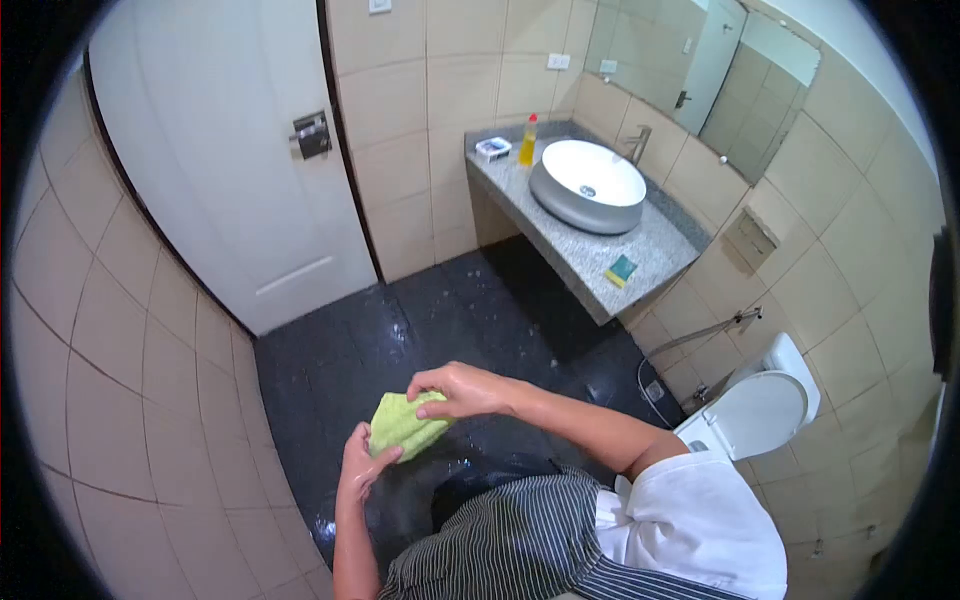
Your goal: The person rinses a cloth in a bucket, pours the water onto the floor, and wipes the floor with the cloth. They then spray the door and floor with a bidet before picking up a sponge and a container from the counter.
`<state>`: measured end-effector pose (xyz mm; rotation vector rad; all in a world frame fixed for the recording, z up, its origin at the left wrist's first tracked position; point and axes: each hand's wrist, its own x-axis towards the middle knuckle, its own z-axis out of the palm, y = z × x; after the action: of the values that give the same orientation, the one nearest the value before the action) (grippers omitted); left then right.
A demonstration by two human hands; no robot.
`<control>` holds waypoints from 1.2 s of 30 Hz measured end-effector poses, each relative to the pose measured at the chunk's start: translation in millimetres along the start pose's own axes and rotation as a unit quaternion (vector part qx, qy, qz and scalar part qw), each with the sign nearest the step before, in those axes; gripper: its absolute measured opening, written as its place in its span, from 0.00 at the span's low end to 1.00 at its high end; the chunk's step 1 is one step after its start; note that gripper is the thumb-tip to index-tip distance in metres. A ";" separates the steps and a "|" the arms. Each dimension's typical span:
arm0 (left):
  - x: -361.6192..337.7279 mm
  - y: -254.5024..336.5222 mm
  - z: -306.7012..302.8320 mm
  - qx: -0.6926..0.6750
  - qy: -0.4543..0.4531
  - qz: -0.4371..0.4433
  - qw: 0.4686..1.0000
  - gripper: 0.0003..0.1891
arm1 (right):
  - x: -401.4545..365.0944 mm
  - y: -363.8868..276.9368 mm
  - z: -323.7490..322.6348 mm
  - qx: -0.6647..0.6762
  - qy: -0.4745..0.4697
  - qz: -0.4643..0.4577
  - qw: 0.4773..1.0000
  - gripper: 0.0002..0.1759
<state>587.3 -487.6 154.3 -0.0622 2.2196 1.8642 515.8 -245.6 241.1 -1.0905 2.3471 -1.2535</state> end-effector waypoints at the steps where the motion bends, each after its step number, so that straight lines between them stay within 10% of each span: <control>1: 2.4 -1.1 -3.4 -0.001 0.003 -0.012 1.000 0.19 | 5.7 0.7 4.7 0.010 -0.007 0.003 1.000 0.16; 5: 19.1 -40.3 -26.5 0.428 0.078 0.108 0.894 0.16 | 27.4 -0.2 20.3 -0.054 -0.078 -0.030 0.995 0.17; 9: 2.8 -63.7 -46.2 0.388 0.157 0.158 0.894 0.15 | 35.0 20.6 36.6 -0.105 -0.050 -0.090 0.989 0.20; 12: -33.2 -38.6 -43.7 0.267 0.140 -0.054 0.952 0.14 | 27.8 35.7 40.7 -0.076 -0.081 -0.045 0.993 0.25; 17: -59.5 -119.5 -62.4 0.256 0.221 -0.055 0.939 0.16 | -9.6 92.7 29.9 -0.254 -0.064 0.054 0.964 0.31; 21: -95.5 -173.9 -79.7 0.125 0.287 -0.365 0.877 0.26 | -50.7 210.8 22.1 -0.187 -0.164 0.244 0.937 0.28; 24: -136.6 -216.0 -68.1 -0.092 0.387 -0.310 0.864 0.29 | -102.5 247.1 15.3 -0.224 -0.168 0.331 0.901 0.26; 30: -194.1 -325.0 -69.4 -0.077 0.458 -0.354 0.811 0.17 | -200.4 310.8 -4.8 -0.207 -0.185 0.458 0.845 0.27; 36: -214.6 -351.4 -78.4 0.105 0.341 -0.387 0.850 0.13 | -263.3 329.7 -0.7 -0.072 0.054 0.597 0.797 0.26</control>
<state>848.8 -655.0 -127.3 -1.5368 2.2137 1.2139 532.4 58.5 -50.9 0.5247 2.4171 -0.6065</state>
